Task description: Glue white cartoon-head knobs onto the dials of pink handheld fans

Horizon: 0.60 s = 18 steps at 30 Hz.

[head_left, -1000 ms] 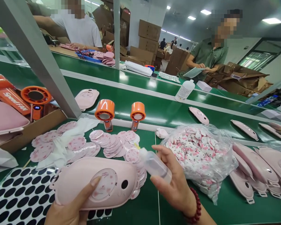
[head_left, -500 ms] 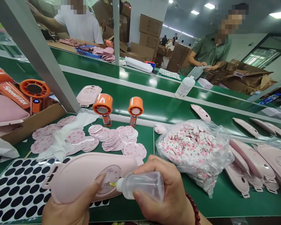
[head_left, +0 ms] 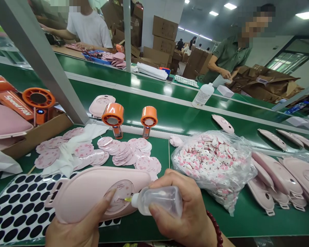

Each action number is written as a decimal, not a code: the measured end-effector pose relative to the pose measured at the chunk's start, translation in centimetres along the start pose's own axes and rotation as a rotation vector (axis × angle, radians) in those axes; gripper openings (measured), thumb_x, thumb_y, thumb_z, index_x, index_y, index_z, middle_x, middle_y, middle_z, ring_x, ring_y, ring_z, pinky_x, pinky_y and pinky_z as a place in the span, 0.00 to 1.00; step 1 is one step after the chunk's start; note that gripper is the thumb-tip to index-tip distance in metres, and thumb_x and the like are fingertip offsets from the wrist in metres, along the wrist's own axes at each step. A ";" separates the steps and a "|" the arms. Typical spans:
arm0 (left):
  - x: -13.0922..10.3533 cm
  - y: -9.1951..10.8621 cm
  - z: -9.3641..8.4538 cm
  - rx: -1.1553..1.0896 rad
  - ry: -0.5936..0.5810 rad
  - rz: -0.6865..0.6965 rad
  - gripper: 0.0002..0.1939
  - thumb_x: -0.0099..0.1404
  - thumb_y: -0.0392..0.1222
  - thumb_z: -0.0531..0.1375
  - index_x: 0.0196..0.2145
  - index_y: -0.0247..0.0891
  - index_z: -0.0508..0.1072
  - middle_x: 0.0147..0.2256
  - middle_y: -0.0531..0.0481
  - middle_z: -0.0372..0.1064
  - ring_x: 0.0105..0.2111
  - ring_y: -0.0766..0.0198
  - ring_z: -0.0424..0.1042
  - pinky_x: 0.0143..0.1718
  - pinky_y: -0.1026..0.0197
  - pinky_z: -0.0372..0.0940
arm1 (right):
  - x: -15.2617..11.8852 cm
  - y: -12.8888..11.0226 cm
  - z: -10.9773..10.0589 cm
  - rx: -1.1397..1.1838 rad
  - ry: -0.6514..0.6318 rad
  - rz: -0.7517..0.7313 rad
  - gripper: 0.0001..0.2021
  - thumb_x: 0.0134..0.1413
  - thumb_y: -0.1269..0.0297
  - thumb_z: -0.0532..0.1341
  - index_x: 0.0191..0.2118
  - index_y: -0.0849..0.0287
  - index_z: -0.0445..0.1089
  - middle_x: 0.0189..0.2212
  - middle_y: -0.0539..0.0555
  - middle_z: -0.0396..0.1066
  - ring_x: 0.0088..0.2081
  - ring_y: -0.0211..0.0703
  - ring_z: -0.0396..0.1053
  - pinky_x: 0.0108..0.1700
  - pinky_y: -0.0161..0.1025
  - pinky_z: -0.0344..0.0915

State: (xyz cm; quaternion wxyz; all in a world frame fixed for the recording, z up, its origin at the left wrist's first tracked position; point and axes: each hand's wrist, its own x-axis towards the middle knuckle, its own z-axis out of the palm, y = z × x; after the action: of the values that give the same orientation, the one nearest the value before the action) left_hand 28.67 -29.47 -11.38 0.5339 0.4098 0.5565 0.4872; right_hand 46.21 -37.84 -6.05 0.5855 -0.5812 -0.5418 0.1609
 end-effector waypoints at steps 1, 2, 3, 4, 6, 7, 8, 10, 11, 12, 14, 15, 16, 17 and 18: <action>-0.1 0.3 0.3 -0.030 0.007 -0.056 0.34 0.38 0.50 0.80 0.45 0.41 0.80 0.44 0.48 0.82 0.46 0.50 0.80 0.48 0.59 0.75 | -0.1 0.0 0.1 0.009 -0.002 0.012 0.05 0.45 0.67 0.68 0.32 0.58 0.78 0.24 0.50 0.75 0.22 0.36 0.68 0.24 0.31 0.66; -0.1 0.6 0.5 -0.065 0.014 -0.112 0.35 0.37 0.50 0.80 0.45 0.41 0.80 0.45 0.47 0.82 0.46 0.49 0.80 0.47 0.59 0.76 | -0.2 0.1 0.1 0.021 -0.003 0.021 0.05 0.46 0.67 0.68 0.32 0.58 0.78 0.24 0.50 0.75 0.22 0.37 0.69 0.24 0.31 0.66; -0.2 0.7 0.6 -0.095 0.014 -0.155 0.37 0.36 0.50 0.80 0.46 0.41 0.81 0.45 0.46 0.82 0.46 0.47 0.80 0.46 0.58 0.76 | -0.3 0.1 0.2 0.035 -0.001 0.023 0.05 0.46 0.67 0.68 0.32 0.57 0.78 0.24 0.50 0.76 0.23 0.37 0.69 0.25 0.31 0.66; -0.2 0.8 0.8 -0.122 0.007 -0.184 0.38 0.35 0.50 0.81 0.47 0.41 0.80 0.47 0.46 0.82 0.48 0.46 0.80 0.46 0.58 0.76 | -0.4 0.2 0.3 0.050 0.002 0.024 0.05 0.45 0.67 0.68 0.33 0.57 0.78 0.25 0.50 0.76 0.23 0.37 0.69 0.25 0.32 0.67; -0.2 0.9 0.9 -0.173 -0.018 -0.234 0.42 0.36 0.48 0.81 0.52 0.46 0.79 0.51 0.48 0.80 0.52 0.44 0.78 0.47 0.56 0.77 | -0.5 0.3 0.5 0.074 0.012 0.023 0.07 0.45 0.68 0.68 0.34 0.56 0.78 0.26 0.50 0.77 0.24 0.37 0.70 0.26 0.32 0.68; -0.2 0.8 0.9 -0.195 -0.025 -0.253 0.44 0.36 0.47 0.81 0.54 0.48 0.78 0.53 0.48 0.79 0.53 0.43 0.77 0.46 0.56 0.77 | -0.5 0.4 0.5 0.079 0.018 0.024 0.07 0.45 0.68 0.68 0.34 0.57 0.78 0.26 0.50 0.77 0.24 0.37 0.70 0.27 0.32 0.68; -0.2 0.8 1.0 -0.207 -0.026 -0.274 0.44 0.37 0.46 0.81 0.55 0.48 0.77 0.54 0.48 0.78 0.54 0.42 0.76 0.45 0.56 0.78 | -0.6 0.5 0.5 0.080 0.025 0.027 0.07 0.45 0.68 0.68 0.34 0.57 0.78 0.26 0.50 0.76 0.24 0.37 0.70 0.27 0.32 0.68; -0.2 0.8 1.1 -0.218 -0.019 -0.318 0.42 0.40 0.46 0.80 0.55 0.48 0.78 0.54 0.47 0.78 0.54 0.41 0.77 0.42 0.56 0.79 | -0.6 0.7 0.4 0.075 0.039 0.043 0.06 0.45 0.67 0.68 0.33 0.57 0.78 0.25 0.49 0.76 0.24 0.37 0.70 0.26 0.32 0.67; -0.2 0.8 1.1 -0.215 -0.016 -0.327 0.40 0.41 0.46 0.80 0.54 0.48 0.78 0.54 0.46 0.78 0.53 0.41 0.77 0.41 0.56 0.79 | -0.7 0.9 0.4 0.070 0.042 0.050 0.06 0.46 0.67 0.68 0.33 0.57 0.78 0.25 0.49 0.75 0.24 0.37 0.70 0.26 0.32 0.67; -0.2 0.8 1.1 -0.210 -0.016 -0.333 0.39 0.41 0.46 0.80 0.53 0.48 0.79 0.54 0.46 0.78 0.53 0.42 0.77 0.40 0.56 0.79 | -0.7 1.0 0.4 0.068 0.042 0.056 0.05 0.46 0.67 0.68 0.33 0.57 0.78 0.25 0.49 0.75 0.24 0.37 0.70 0.26 0.32 0.67; -0.2 0.8 1.1 -0.208 -0.021 -0.336 0.37 0.42 0.46 0.80 0.52 0.49 0.79 0.54 0.47 0.78 0.53 0.42 0.77 0.40 0.55 0.80 | -0.8 1.2 0.4 0.069 0.035 0.066 0.06 0.47 0.66 0.68 0.34 0.57 0.78 0.25 0.49 0.75 0.24 0.38 0.70 0.27 0.33 0.67; -0.1 0.8 1.0 -0.208 -0.024 -0.329 0.38 0.42 0.46 0.80 0.52 0.49 0.79 0.54 0.48 0.78 0.53 0.42 0.77 0.41 0.55 0.80 | -0.8 1.2 0.4 0.073 0.030 0.068 0.06 0.47 0.66 0.68 0.34 0.56 0.77 0.26 0.49 0.75 0.24 0.38 0.70 0.27 0.33 0.67; -0.1 0.8 0.9 -0.208 -0.022 -0.323 0.38 0.42 0.46 0.80 0.52 0.50 0.79 0.53 0.49 0.78 0.54 0.42 0.77 0.41 0.55 0.80 | -0.8 1.3 0.5 0.078 0.029 0.069 0.06 0.47 0.67 0.68 0.34 0.56 0.77 0.26 0.49 0.75 0.24 0.38 0.70 0.27 0.33 0.67; -0.1 0.7 0.9 -0.208 -0.020 -0.317 0.38 0.41 0.46 0.80 0.52 0.50 0.79 0.53 0.49 0.78 0.54 0.43 0.76 0.42 0.55 0.79 | -0.9 1.3 0.5 0.085 0.031 0.070 0.06 0.47 0.67 0.68 0.34 0.56 0.77 0.26 0.49 0.75 0.24 0.37 0.70 0.26 0.33 0.67; -0.1 0.7 0.8 -0.205 -0.018 -0.309 0.37 0.41 0.46 0.80 0.52 0.50 0.79 0.53 0.49 0.79 0.54 0.43 0.76 0.43 0.54 0.79 | -0.9 1.2 0.6 0.095 0.034 0.070 0.06 0.46 0.68 0.67 0.34 0.56 0.77 0.26 0.49 0.75 0.24 0.37 0.70 0.26 0.33 0.66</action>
State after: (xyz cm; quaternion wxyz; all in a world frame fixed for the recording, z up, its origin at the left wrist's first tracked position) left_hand 29.44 -29.31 -10.68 0.6460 0.2674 0.5556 0.4500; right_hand 45.95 -37.91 -7.64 0.6157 -0.5740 -0.5026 0.1970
